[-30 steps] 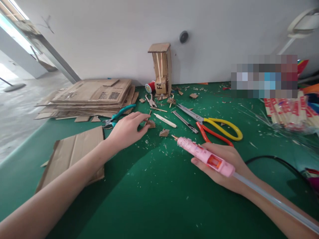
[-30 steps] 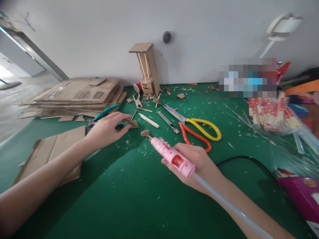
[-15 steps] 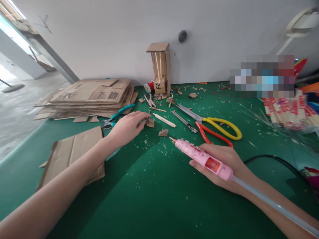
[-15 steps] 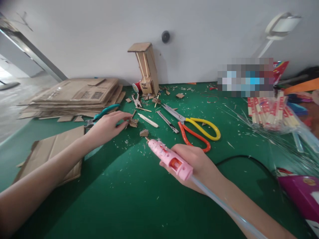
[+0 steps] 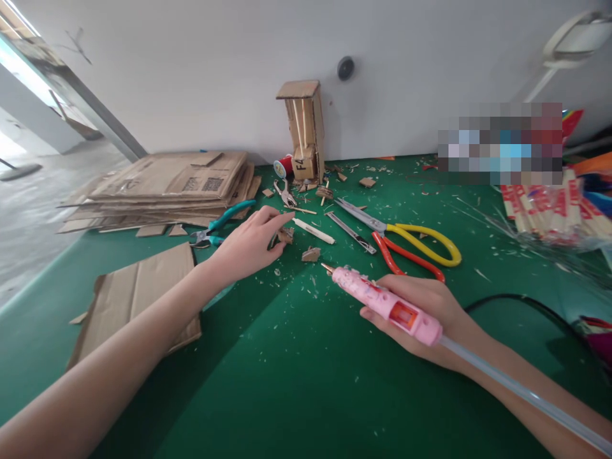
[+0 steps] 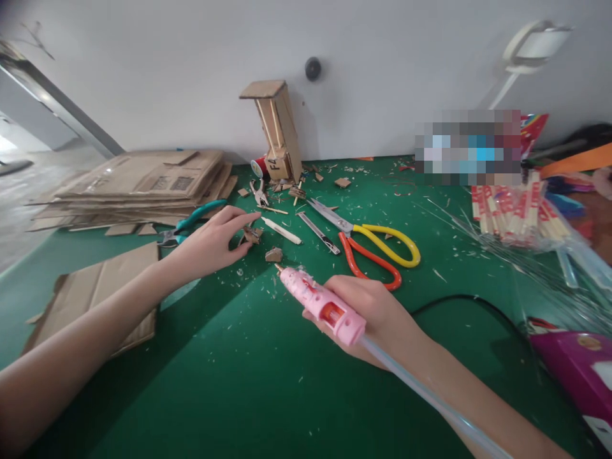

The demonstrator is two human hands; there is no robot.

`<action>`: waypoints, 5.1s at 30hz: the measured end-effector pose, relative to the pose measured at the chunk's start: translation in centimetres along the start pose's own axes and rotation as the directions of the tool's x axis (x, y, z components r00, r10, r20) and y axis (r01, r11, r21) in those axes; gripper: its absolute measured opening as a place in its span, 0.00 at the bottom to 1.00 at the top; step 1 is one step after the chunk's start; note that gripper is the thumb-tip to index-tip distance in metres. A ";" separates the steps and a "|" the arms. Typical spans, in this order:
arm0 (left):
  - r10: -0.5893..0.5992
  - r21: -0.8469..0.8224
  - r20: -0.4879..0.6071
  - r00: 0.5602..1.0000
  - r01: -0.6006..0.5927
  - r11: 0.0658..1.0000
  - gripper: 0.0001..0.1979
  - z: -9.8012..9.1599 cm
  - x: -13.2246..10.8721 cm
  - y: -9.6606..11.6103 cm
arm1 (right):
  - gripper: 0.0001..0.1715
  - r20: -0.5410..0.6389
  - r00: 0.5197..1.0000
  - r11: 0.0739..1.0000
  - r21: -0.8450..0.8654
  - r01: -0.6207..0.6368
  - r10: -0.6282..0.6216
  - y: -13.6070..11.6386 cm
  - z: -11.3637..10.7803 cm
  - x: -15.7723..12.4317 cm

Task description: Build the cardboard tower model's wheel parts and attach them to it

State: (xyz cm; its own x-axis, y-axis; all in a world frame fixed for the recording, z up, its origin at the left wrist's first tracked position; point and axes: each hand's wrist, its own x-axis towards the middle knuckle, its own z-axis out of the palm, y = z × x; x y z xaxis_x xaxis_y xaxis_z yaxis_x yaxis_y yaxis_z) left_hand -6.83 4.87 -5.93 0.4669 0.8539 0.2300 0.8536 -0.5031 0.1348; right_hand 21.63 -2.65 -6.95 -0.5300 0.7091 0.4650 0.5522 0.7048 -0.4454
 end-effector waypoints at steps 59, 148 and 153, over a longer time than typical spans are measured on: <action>-0.168 -0.840 0.074 0.983 0.152 0.521 0.08 -1.7 0.3 -2.0 | 0.10 0.071 0.992 0.992 0.055 -0.111 0.107 0.0 -0.3 0.0; 0.494 0.087 -0.011 0.869 -0.492 0.866 0.14 -5.0 -2.0 4.3 | 0.03 0.054 0.997 0.999 0.018 -0.049 0.048 0.6 0.6 -1.0; 0.363 0.105 0.058 0.930 -0.368 0.924 0.14 -4.3 -1.6 2.7 | 0.06 -0.088 0.995 0.999 -0.032 0.035 -0.038 0.3 0.0 -0.7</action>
State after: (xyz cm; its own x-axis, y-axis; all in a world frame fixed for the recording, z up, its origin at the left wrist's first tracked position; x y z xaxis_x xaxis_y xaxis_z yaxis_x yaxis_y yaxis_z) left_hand -6.28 1.63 -1.82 0.7577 0.6189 0.2070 0.6413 -0.7649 -0.0607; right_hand 22.23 -2.93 -7.39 -0.4919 0.6773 0.5471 0.5534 0.7284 -0.4041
